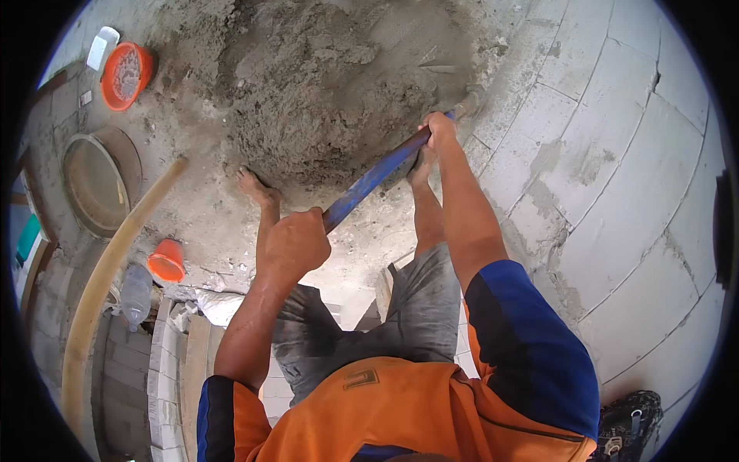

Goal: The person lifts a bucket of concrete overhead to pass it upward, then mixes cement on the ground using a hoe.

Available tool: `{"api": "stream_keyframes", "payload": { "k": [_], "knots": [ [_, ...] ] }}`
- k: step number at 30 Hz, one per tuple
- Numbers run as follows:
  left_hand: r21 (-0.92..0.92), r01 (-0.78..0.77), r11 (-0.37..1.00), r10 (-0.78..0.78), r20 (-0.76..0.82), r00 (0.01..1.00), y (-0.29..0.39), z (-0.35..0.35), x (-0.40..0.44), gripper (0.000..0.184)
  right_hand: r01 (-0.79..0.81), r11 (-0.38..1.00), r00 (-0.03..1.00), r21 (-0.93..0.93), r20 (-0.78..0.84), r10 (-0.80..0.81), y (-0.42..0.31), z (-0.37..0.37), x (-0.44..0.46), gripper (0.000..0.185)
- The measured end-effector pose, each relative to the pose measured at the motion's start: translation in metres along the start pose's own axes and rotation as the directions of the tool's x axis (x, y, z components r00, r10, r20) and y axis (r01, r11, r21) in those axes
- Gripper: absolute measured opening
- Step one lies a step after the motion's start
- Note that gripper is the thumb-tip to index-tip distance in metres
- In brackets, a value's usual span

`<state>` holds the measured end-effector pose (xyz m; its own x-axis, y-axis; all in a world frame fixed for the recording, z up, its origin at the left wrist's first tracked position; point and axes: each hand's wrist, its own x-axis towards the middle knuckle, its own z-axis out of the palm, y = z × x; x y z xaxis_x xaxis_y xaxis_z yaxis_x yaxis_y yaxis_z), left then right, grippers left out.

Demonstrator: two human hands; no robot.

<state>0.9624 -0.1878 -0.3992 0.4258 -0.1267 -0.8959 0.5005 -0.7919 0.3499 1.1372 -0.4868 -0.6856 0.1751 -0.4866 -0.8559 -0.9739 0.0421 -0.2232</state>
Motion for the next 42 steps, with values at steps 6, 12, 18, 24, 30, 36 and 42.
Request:
{"api": "stream_keyframes", "payload": {
  "k": [6, 12, 18, 24, 30, 36, 42],
  "knots": [
    [0.029, 0.248, 0.968, -0.245, -0.067, 0.967, -0.129, -0.02, -0.13, 0.019, -0.042, 0.969, 0.989, 0.243, 0.148, 0.006, 0.112, 0.098, -0.19, 0.004],
    [-0.249, 0.485, 0.838, -0.516, -0.073, 0.854, -0.328, 0.078, -0.269, 0.016, -0.056, 0.987, 0.866, 0.153, 0.499, -0.028, 0.272, 0.144, -0.345, 0.034],
    [-0.233, 0.468, 0.853, -0.485, -0.02, 0.874, -0.357, 0.151, -0.263, 0.024, -0.289, 0.956, 0.766, 0.04, 0.609, 0.206, 0.231, 0.078, -0.38, 0.012],
    [-0.322, 0.161, 0.933, -0.232, -0.198, 0.952, -0.149, 0.187, -0.075, 0.021, -0.085, 0.983, 0.924, 0.164, 0.382, 0.016, 0.058, 0.005, -0.196, 0.009],
    [-0.63, 0.087, 0.772, -0.179, -0.085, 0.98, 0.131, 0.236, 0.084, 0.028, 0.424, 0.873, 0.905, -0.239, 0.098, -0.413, -0.097, -0.075, 0.029, 0.006],
    [-0.771, -0.007, 0.637, 0.055, 0.037, 0.998, 0.252, 0.249, 0.096, 0.038, 0.418, 0.717, 0.891, -0.557, 0.096, -0.444, -0.147, -0.145, 0.107, 0.019],
    [-0.707, 0.028, 0.707, 0.051, 0.091, 0.995, 0.23, 0.255, 0.063, 0.04, 0.313, 0.652, 0.919, -0.691, 0.047, -0.392, -0.106, -0.157, 0.102, 0.033]
  ]
}}
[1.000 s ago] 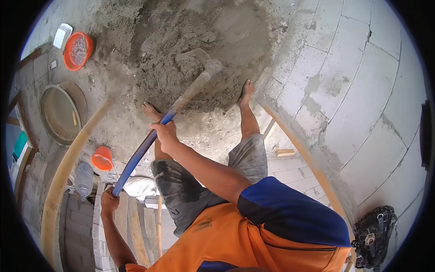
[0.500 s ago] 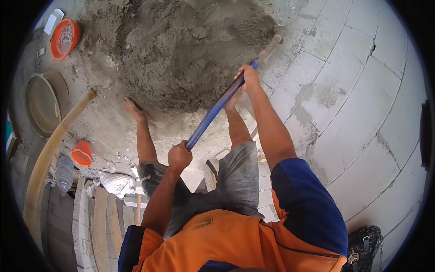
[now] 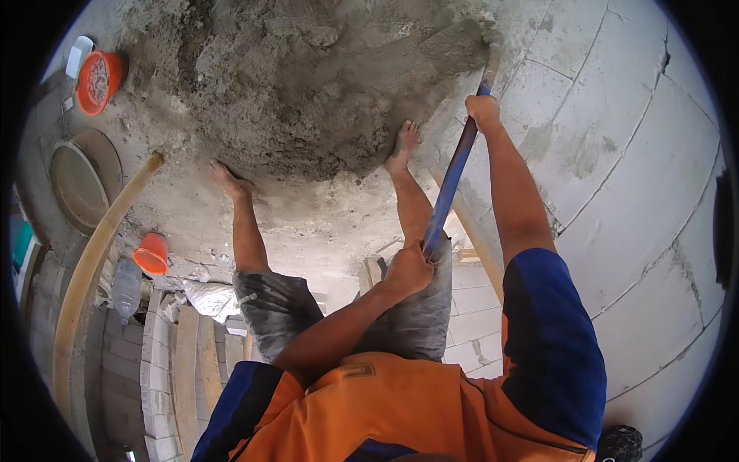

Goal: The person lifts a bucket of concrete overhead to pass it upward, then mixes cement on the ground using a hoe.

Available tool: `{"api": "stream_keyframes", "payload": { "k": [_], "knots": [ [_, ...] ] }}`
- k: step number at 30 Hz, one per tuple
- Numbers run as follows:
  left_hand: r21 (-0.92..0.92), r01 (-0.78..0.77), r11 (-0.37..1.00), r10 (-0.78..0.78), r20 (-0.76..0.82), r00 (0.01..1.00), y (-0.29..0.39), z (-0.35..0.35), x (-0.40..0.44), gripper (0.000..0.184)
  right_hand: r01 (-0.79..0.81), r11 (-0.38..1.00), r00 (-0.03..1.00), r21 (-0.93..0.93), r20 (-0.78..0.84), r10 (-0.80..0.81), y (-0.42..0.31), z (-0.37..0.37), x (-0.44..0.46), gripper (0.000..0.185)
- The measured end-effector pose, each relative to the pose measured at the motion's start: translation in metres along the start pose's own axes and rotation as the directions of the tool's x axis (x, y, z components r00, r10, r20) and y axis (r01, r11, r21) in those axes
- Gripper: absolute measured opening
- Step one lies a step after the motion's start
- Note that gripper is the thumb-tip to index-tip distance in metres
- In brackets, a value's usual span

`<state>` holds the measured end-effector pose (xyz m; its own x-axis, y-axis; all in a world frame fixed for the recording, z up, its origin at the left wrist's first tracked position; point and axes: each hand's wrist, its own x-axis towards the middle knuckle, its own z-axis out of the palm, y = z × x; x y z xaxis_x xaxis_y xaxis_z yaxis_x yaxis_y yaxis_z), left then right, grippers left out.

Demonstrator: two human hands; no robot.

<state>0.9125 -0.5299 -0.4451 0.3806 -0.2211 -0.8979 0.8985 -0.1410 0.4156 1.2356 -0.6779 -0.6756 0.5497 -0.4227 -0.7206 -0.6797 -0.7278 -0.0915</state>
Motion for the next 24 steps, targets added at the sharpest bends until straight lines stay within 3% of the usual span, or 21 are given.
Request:
{"api": "stream_keyframes", "payload": {
  "k": [4, 6, 7, 8, 11, 13, 16, 18, 20, 21, 24],
  "knots": [
    [0.111, 0.027, 0.993, -0.036, 0.076, 0.996, -0.025, -0.073, -0.026, 0.033, 0.086, 0.98, 0.987, -0.181, -0.118, -0.108, 0.034, 0.049, -0.006, 0.028],
    [0.206, 0.033, 0.978, -0.055, 0.106, 0.993, -0.036, -0.117, -0.041, 0.03, 0.187, 0.946, 0.977, -0.266, -0.048, -0.207, 0.087, 0.09, 0.011, 0.026],
    [0.28, 0.024, 0.96, -0.054, 0.099, 0.994, -0.036, -0.146, -0.049, 0.029, 0.009, 0.999, 0.999, -0.035, -0.053, -0.011, 0.066, 0.095, -0.021, 0.02],
    [0.353, 0.017, 0.936, -0.052, 0.092, 0.994, -0.037, -0.175, -0.058, 0.028, -0.172, 0.965, 0.981, 0.199, -0.055, 0.187, 0.041, 0.099, -0.058, 0.015],
    [0.575, -0.01, 0.818, -0.028, 0.057, 0.998, -0.029, -0.264, -0.086, 0.027, -0.39, 0.717, 0.92, 0.578, 0.287, 0.269, 0.057, 0.151, -0.093, 0.008],
    [0.657, -0.016, 0.754, -0.003, 0.028, 1.0, -0.032, -0.309, -0.107, 0.026, -0.43, 0.647, 0.901, 0.63, 0.262, 0.345, 0.064, 0.202, -0.111, 0.024],
    [0.702, 0.043, 0.711, -0.014, -0.047, 0.999, -0.029, -0.354, -0.151, 0.025, -0.472, 0.527, 0.879, 0.707, 0.328, 0.347, 0.033, 0.236, -0.181, 0.026],
    [0.728, 0.106, 0.677, -0.09, -0.06, 0.994, -0.038, -0.379, -0.184, 0.024, -0.459, 0.422, 0.866, 0.782, 0.286, 0.411, -0.021, 0.232, -0.259, 0.019],
    [0.729, 0.195, 0.656, -0.154, -0.124, 0.98, -0.033, -0.404, -0.232, 0.016, -0.446, 0.399, 0.885, 0.801, 0.33, 0.327, -0.055, 0.232, -0.329, 0.007],
    [0.725, 0.251, 0.641, -0.168, -0.186, 0.968, -0.041, -0.414, -0.259, 0.016, -0.457, 0.456, 0.883, 0.764, 0.326, 0.338, -0.066, 0.24, -0.357, 0.007],
    [0.591, 0.405, 0.698, -0.21, -0.372, 0.904, -0.097, -0.45, -0.342, 0.018, -0.468, 0.392, 0.882, 0.792, 0.449, 0.144, -0.088, 0.269, -0.463, 0.016]
  ]
}}
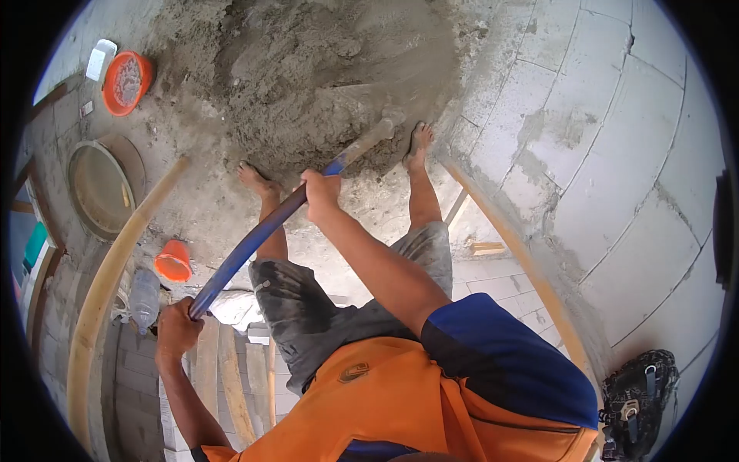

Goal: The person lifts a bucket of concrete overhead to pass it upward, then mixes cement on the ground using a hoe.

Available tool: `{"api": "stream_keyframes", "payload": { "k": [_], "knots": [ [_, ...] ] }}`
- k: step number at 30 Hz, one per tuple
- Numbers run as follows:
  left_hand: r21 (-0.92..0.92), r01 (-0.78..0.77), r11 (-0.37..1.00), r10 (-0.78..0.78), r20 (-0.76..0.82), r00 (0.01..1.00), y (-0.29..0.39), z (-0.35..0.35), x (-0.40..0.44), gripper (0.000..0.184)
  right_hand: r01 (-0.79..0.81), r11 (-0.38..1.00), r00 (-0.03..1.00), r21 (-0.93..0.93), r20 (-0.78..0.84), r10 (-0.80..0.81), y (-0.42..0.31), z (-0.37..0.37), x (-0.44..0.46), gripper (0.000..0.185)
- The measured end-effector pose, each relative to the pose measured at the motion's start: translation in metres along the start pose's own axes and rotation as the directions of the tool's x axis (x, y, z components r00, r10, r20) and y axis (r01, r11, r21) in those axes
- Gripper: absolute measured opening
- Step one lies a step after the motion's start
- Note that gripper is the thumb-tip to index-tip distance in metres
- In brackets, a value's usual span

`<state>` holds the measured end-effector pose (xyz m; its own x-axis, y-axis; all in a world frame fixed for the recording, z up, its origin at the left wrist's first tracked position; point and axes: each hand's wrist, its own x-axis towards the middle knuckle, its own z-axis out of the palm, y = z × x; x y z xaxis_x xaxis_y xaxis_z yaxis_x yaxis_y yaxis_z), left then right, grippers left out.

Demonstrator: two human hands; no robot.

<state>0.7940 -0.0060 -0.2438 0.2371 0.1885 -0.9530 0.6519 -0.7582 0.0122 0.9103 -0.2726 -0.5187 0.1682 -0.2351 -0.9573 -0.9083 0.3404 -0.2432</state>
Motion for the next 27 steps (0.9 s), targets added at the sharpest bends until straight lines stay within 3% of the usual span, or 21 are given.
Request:
{"api": "stream_keyframes", "payload": {
  "k": [1, 2, 3, 4, 5, 6, 7, 8, 9, 11, 14, 17, 20, 22, 25, 27],
  "knots": [
    [-0.072, 0.108, 0.992, -0.109, -0.01, 0.994, -0.034, 0.006, -0.014, 0.018, 0.021, 0.99, 1.0, -0.141, -0.017, -0.024, 0.049, 0.007, -0.003, 0.028],
    [-0.05, 0.113, 0.992, -0.116, -0.07, 0.991, -0.078, 0.023, -0.024, 0.016, -0.013, 0.963, 1.0, -0.269, 0.012, 0.017, 0.055, 0.016, -0.038, 0.037],
    [-0.025, 0.118, 0.993, -0.12, -0.132, 0.984, -0.118, 0.042, -0.03, 0.014, -0.058, 0.966, 0.98, -0.25, 0.169, 0.103, 0.043, 0.02, -0.075, 0.037],
    [-0.028, 0.124, 0.992, -0.126, -0.12, 0.985, -0.143, 0.055, -0.035, 0.014, -0.01, 0.968, 0.963, -0.251, 0.258, 0.077, 0.045, 0.02, -0.092, 0.037],
    [-0.038, 0.133, 0.99, -0.136, -0.111, 0.984, -0.157, 0.071, -0.039, 0.013, -0.056, 0.929, 0.979, -0.367, 0.164, 0.123, 0.064, 0.021, -0.09, 0.036],
    [-0.021, 0.057, 0.998, -0.06, -0.135, 0.989, -0.161, 0.088, -0.038, 0.011, 0.151, 0.932, 0.965, -0.329, 0.253, -0.067, 0.062, 0.016, -0.092, 0.036],
    [-0.062, 0.041, 0.997, -0.048, -0.113, 0.992, -0.165, 0.108, -0.033, 0.01, 0.238, 0.917, 0.954, -0.321, 0.253, -0.159, 0.061, 0.011, -0.081, 0.035],
    [-0.15, 0.044, 0.988, -0.059, -0.098, 0.993, -0.141, 0.122, -0.025, 0.011, 0.323, 0.892, 0.935, -0.316, 0.251, -0.25, 0.061, 0.005, -0.07, 0.034],
    [-0.185, -0.016, 0.983, -0.001, -0.093, 0.996, -0.112, 0.132, -0.012, 0.014, 0.297, 0.883, 0.953, -0.363, 0.173, -0.249, 0.06, -0.002, -0.046, 0.033],
    [-0.212, -0.031, 0.977, 0.014, -0.084, 0.996, -0.056, 0.169, 0.035, 0.019, 0.202, 0.934, 0.969, -0.293, 0.201, -0.147, -0.012, -0.019, -0.004, 0.029],
    [-0.292, -0.191, 0.937, 0.143, -0.179, 0.973, 0.063, 0.214, 0.124, 0.023, 0.279, 0.929, 0.96, -0.242, 0.106, -0.261, -0.138, -0.031, 0.067, 0.029],
    [-0.367, -0.27, 0.89, 0.218, -0.178, 0.96, 0.205, 0.228, 0.212, 0.029, 0.438, 0.836, 0.898, -0.331, 0.12, -0.423, -0.258, -0.045, 0.168, 0.011],
    [-0.456, -0.335, 0.824, 0.28, -0.185, 0.942, 0.321, 0.21, 0.263, 0.031, 0.487, 0.704, 0.833, -0.517, 0.032, -0.553, -0.363, -0.057, 0.277, 0.011],
    [-0.473, -0.37, 0.8, 0.341, -0.149, 0.928, 0.367, 0.175, 0.264, 0.031, 0.456, 0.696, 0.809, -0.555, -0.068, -0.584, -0.41, -0.057, 0.312, 0.012],
    [-0.456, -0.349, 0.819, 0.366, -0.055, 0.929, 0.368, 0.092, 0.245, 0.03, 0.402, 0.688, 0.861, -0.604, -0.005, -0.508, -0.433, -0.05, 0.317, 0.015],
    [-0.39, -0.349, 0.852, 0.365, -0.034, 0.93, 0.34, 0.064, 0.233, 0.03, 0.4, 0.811, 0.868, -0.427, -0.109, -0.485, -0.402, -0.037, 0.305, 0.009]
  ]
}}
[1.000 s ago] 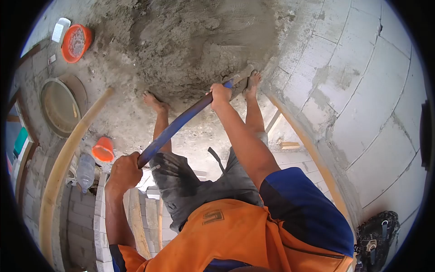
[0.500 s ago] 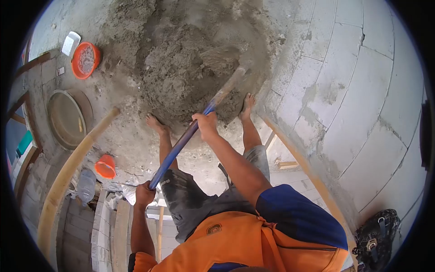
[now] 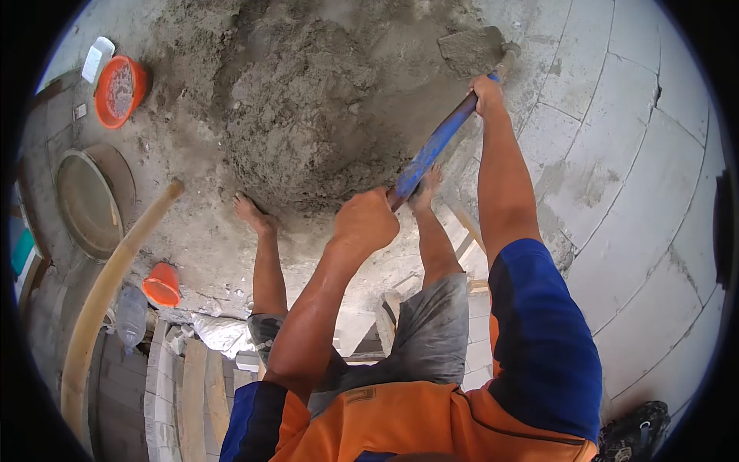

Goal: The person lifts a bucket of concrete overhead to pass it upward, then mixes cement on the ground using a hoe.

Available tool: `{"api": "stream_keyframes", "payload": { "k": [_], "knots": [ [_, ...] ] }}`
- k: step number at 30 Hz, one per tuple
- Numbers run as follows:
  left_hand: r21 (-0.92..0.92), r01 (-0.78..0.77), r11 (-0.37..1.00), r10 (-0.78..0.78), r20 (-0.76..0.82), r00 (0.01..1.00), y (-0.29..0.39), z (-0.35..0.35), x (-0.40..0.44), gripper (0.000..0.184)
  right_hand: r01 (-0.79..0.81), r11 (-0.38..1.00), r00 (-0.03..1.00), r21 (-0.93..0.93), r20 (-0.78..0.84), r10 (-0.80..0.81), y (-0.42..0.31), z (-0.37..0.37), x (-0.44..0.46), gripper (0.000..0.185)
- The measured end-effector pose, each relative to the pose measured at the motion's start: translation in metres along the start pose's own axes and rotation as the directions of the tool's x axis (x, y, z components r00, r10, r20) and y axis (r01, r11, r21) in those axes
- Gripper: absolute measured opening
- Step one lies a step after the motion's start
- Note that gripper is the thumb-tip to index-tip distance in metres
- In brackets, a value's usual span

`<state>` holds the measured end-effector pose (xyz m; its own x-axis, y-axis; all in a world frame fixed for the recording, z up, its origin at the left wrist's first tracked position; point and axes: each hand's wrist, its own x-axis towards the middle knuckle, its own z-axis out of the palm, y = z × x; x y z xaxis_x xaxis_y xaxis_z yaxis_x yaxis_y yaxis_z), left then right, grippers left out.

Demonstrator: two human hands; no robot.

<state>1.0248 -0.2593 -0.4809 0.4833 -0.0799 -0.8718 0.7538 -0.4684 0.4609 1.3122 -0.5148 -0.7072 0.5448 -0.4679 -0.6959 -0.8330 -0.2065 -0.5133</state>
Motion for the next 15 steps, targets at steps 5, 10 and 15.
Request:
{"api": "stream_keyframes", "payload": {
  "k": [5, 10, 15],
  "knots": [
    [0.214, 0.096, 0.972, -0.093, -0.025, 0.995, -0.041, -0.09, -0.087, 0.033, -0.14, 0.983, 0.99, 0.115, 0.003, 0.141, 0.03, 0.084, -0.126, 0.01],
    [0.154, 0.329, 0.932, -0.317, -0.095, 0.944, -0.098, -0.105, -0.187, 0.034, -0.31, 0.937, 0.916, 0.158, 0.315, 0.25, 0.084, 0.157, -0.221, 0.007],
    [0.018, 0.402, 0.916, -0.398, -0.097, 0.912, -0.172, -0.069, -0.249, 0.03, -0.341, 0.927, 0.9, 0.156, 0.339, 0.274, 0.11, 0.162, -0.317, 0.011]
  ]
}}
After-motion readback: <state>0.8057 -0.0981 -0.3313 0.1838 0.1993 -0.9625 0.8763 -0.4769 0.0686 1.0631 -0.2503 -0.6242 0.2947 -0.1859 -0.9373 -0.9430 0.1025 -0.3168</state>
